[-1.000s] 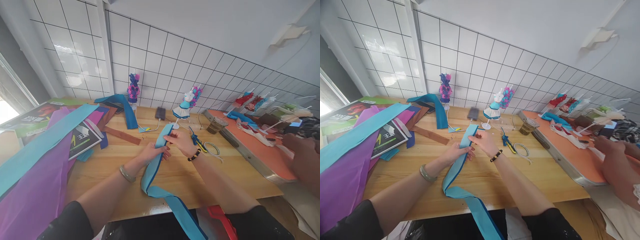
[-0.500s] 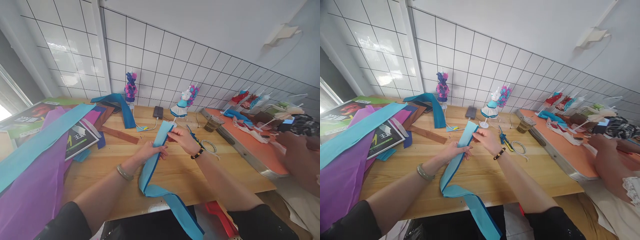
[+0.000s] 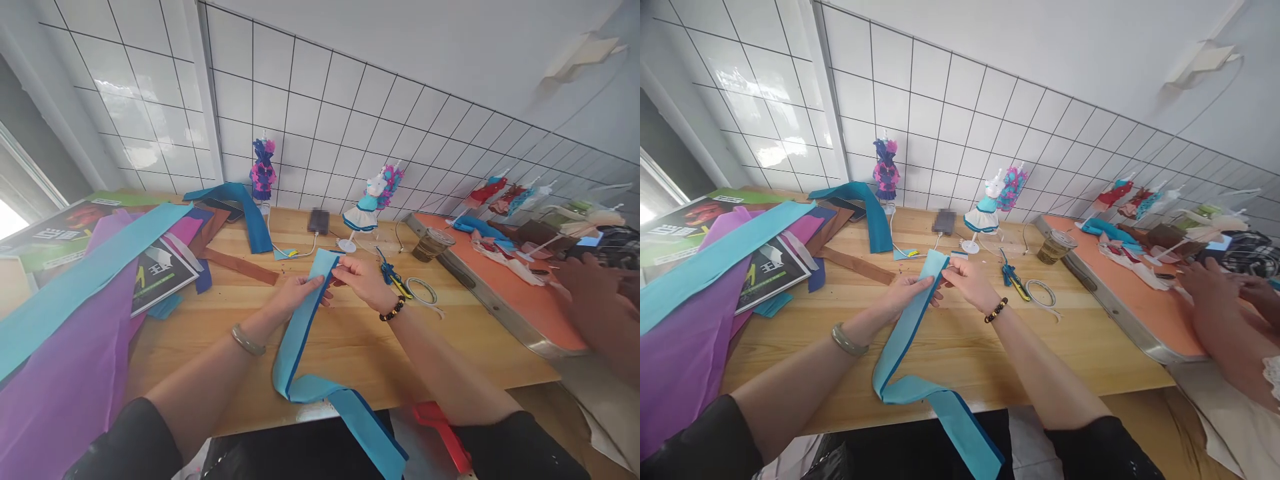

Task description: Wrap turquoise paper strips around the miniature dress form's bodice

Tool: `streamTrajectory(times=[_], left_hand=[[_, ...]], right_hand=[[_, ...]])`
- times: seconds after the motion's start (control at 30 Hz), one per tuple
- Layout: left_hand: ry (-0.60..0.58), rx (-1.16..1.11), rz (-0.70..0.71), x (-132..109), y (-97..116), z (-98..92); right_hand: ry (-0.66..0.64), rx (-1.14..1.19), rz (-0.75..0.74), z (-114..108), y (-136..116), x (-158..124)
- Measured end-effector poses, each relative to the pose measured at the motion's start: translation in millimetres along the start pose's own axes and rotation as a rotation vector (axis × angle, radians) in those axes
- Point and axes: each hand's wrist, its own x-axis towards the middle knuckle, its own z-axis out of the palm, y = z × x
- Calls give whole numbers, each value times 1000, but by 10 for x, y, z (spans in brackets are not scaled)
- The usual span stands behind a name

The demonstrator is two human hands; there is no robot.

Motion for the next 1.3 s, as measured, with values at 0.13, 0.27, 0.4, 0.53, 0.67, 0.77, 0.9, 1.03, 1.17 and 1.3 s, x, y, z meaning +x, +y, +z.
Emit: streamTrajectory(times=[0.13, 0.27, 0.4, 0.53, 0.67, 0.77, 0.9, 1.03, 1.17, 1.3], left_hand=[[70, 17, 16, 27, -9, -30], [145, 61, 39, 50, -10, -49], [163, 107, 40, 73, -39, -65], [164, 154, 27, 79, -55, -79], [187, 198, 9, 74, -25, -78], [199, 218, -7, 72, 2, -74], [217, 238, -33, 76, 3, -78], [222, 254, -46, 85, -21, -85], [200, 266, -45, 84, -19, -71], [198, 282, -71, 62, 25, -37]], right_hand=[[52, -3, 30, -18, 113, 45], [109, 112, 56, 15, 223, 68], [161, 200, 50, 119, 282, 123], [175, 222, 51, 174, 333, 175], [180, 233, 54, 161, 385, 185], [198, 250, 66, 143, 421, 190], [210, 286, 76, 123, 464, 199], [174, 361, 85, 136, 505, 198], [197, 281, 48, 194, 542, 197], [223, 209, 40, 214, 534, 184]])
